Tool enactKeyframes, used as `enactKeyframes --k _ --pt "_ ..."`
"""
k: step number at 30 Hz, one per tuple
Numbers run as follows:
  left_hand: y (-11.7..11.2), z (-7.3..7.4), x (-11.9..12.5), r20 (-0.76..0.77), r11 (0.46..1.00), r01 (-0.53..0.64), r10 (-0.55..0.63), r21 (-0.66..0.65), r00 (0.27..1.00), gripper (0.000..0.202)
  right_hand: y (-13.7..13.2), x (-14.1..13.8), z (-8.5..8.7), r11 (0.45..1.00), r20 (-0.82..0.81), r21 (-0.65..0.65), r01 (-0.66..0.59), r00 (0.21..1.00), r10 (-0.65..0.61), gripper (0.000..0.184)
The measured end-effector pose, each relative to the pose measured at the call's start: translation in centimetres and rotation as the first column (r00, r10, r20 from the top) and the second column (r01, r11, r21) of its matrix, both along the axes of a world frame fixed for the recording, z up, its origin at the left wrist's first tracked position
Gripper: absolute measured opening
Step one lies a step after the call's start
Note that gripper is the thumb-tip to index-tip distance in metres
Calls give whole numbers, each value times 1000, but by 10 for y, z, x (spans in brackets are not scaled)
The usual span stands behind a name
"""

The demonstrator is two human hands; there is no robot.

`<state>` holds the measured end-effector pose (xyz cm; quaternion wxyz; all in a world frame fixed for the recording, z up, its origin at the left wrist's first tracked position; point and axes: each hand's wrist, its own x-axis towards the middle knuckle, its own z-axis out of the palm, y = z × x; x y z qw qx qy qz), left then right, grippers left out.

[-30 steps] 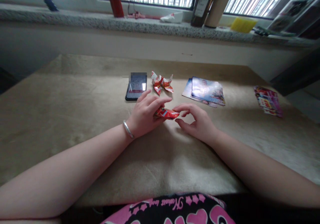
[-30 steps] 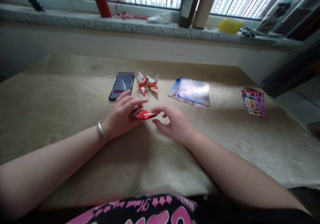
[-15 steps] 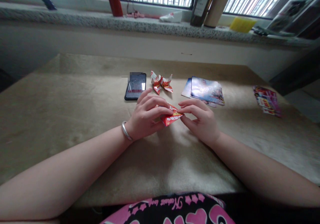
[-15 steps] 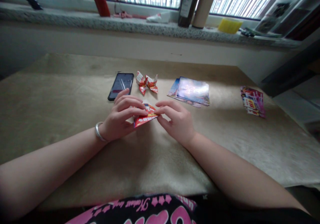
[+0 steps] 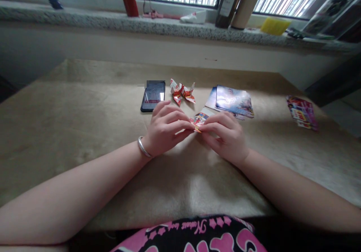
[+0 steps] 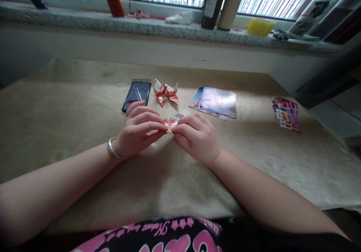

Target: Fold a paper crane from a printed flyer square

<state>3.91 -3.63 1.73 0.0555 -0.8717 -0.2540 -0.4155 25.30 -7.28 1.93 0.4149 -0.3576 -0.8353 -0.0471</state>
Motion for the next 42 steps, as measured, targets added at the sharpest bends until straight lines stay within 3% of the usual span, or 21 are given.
enactKeyframes --k 12,20,39,42 --pt "-3 4 2 -77 995 4 4 101 997 8 3 -6 1 998 -55 -8 -63 997 62 9" --pt "-2 4 3 -83 995 33 -25 97 996 4 2 -10 1 985 -162 -140 -101 984 78 8" --pt "3 0 0 5 1000 27 -27 -14 1000 3 7 -1 0 995 -107 -95 5 994 -15 9" --pt "4 -4 0 16 996 11 -9 -90 1000 19 7 0 -1 996 -146 -76 36 988 -47 10"
